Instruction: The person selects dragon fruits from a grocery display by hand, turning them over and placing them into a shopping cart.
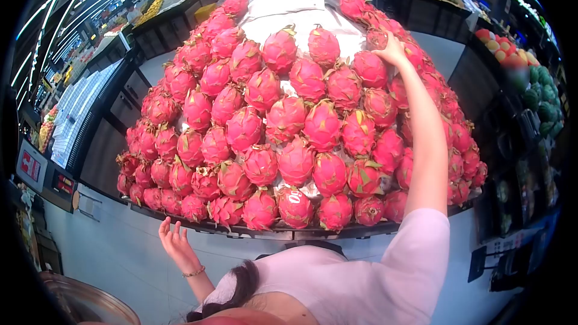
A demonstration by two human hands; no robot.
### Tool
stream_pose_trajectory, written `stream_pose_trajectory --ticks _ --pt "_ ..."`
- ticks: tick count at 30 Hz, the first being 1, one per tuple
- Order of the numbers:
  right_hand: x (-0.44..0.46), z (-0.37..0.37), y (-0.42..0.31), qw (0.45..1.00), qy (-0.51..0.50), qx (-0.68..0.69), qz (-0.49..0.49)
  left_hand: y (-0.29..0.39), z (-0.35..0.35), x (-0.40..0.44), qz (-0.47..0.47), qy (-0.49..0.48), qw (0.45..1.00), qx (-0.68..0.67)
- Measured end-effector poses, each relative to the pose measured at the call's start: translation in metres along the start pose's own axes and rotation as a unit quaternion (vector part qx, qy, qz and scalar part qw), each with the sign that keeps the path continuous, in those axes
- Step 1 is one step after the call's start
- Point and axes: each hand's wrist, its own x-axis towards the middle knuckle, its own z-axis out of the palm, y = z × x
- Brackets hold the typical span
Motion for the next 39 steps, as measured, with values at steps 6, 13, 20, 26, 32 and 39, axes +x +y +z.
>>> stream_pose_trajectory --ticks 6,13,20,26,32,39 --pt "0.004 -0.014 0.012 0.989 -0.065 0.136 -0.008 -0.009 0.003 0.004 -0.013 -0.044 0.999 -0.028" --pt "-0.055 -0.038 -0.019 0.991 -0.016 0.130 -0.020 -0.005 0.001 0.008 -0.033 -0.066 0.997 -0.032" --pt "-0.193 -0.091 -0.062 0.977 0.133 0.152 -0.063 0.001 -0.035 0.022 -0.066 -0.097 0.993 -0.030" --pt "-0.442 -0.097 -0.010 0.943 0.278 0.150 0.106 0.018 -0.080 0.057 -0.092 -0.155 0.984 -0.012" --pt "-0.913 -0.058 0.045 0.722 -0.090 0.104 0.679 0.013 -0.141 0.094 -0.153 -0.200 0.968 -0.016" --pt "-0.981 -0.112 -0.193 0.636 -0.401 0.168 0.638 0.020 -0.179 0.077 -0.197 -0.242 0.950 -0.006"
